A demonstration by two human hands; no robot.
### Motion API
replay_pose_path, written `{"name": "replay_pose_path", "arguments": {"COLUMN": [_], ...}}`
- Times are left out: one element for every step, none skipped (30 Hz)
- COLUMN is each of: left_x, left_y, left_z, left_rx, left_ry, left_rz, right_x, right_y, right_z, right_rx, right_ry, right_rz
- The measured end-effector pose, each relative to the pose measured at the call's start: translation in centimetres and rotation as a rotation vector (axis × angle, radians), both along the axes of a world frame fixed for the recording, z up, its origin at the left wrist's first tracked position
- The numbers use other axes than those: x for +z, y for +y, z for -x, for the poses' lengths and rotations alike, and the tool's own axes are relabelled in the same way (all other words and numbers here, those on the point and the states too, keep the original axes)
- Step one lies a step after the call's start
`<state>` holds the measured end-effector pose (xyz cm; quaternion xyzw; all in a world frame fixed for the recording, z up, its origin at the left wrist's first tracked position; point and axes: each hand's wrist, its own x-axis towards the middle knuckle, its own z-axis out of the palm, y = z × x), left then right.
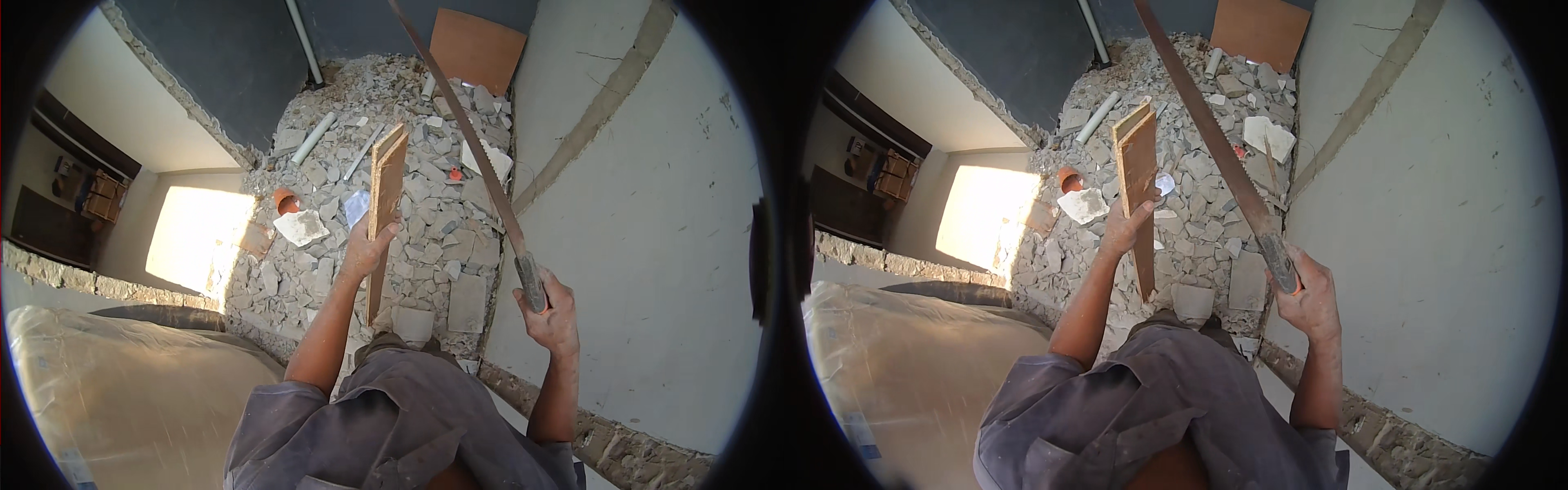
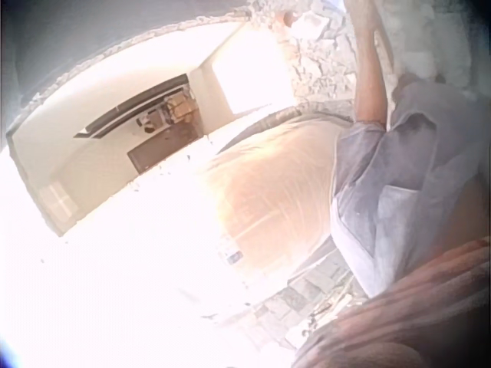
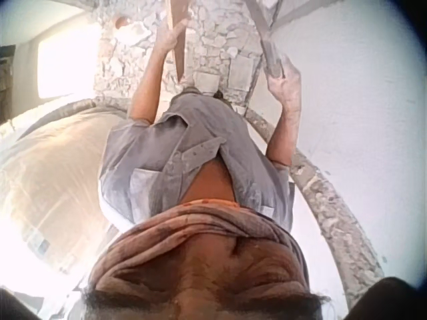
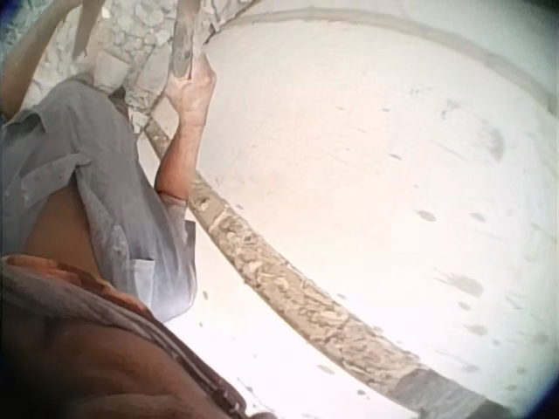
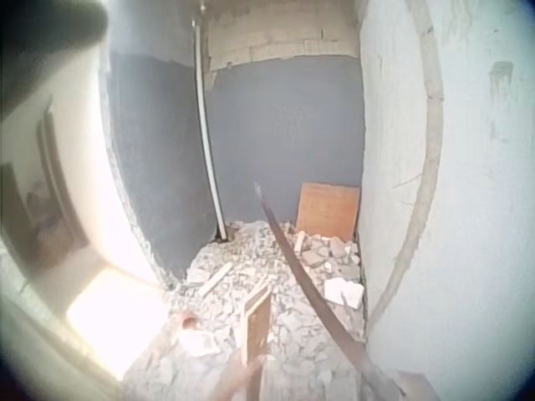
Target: Measuring and sawing a wooden plank at a construction site.
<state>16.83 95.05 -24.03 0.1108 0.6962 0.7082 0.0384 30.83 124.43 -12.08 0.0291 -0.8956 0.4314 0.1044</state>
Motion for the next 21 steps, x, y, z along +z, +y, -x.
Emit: {"name": "replay_pose_path", "arguments": {"left_x": [-0.1,-0.1,-0.2,-0.4,-0.5,-0.5,-0.6,-0.7,-0.7,-0.8,-0.8,-0.8,-0.8,-0.7,-0.6,-0.6,-0.9,-1.2,-1.5,-0.2,0.0], "left_y": [-0.3,-0.6,-1.1,-1.6,-2.2,-2.9,-3.5,-4.2,-5.0,-5.5,-5.8,-6.2,-6.6,-6.9,-7.4,-8.0,-8.9,-9.9,-10.8,-11.3,-12.1], "left_z": [-0.2,-0.5,-0.9,-1.4,-1.9,-2.5,-2.8,-3.3,-3.9,-4.7,-5.2,-5.7,-6.2,-6.7,-7.1,-7.6,-8.1,-8.7,-9.2,-9.7,-10.1], "left_rx": [0.02,0.047,0.074,0.098,0.121,0.126,0.153,0.172,0.191,0.222,0.236,0.25,0.29,0.309,0.327,0.351,0.378,0.44,0.502,0.54,0.555], "left_ry": [0.027,0.036,0.038,0.026,0.012,0.01,0.007,-0.009,-0.026,-0.034,-0.045,-0.061,-0.067,-0.073,-0.075,-0.044,-0.049,-0.065,-0.082,-0.105,-0.115], "left_rz": [0.084,0.133,0.136,0.162,0.185,0.238,0.24,0.247,0.253,0.255,0.297,0.337,0.337,0.325,0.312,0.337,0.336,0.342,0.348,0.286,0.274], "right_x": [0.9,1.5,1.9,2.1,2.0,1.7,1.5,1.4,1.4,1.2,1.1,0.7,0.3,0.1,-0.1,-0.2,-0.6,-1.3,-2.1,-3.0,-3.7], "right_y": [0.7,1.4,2.2,2.6,2.5,2.4,2.2,1.9,1.6,1.3,1.0,0.7,0.3,-0.1,-0.6,-1.3,-2.2,-3.2,-4.3,-5.2,-6.3], "right_z": [0.5,1.0,1.6,2.2,2.5,2.7,3.0,3.3,3.7,4.0,4.6,4.8,5.1,5.4,5.7,5.9,6.1,6.3,6.6,6.8,6.6], "right_rx": [0.086,0.112,0.163,0.213,0.239,0.243,0.247,0.275,0.341,0.408,0.447,0.405,0.364,0.398,0.455,0.511,0.538,0.512,0.483,0.497,0.456], "right_ry": [0.063,0.067,0.048,0.03,0.033,0.025,0.013,0.009,-0.003,-0.011,-0.002,0.02,0.038,0.037,0.016,-0.003,0.0,-0.033,-0.07,-0.078,-0.207], "right_rz": [-0.065,-0.062,-0.12,-0.178,-0.176,-0.093,-0.009,-0.005,-0.121,-0.237,-0.236,-0.171,-0.104,-0.102,-0.186,-0.271,-0.272,-0.151,-0.031,-0.041,0.022]}}
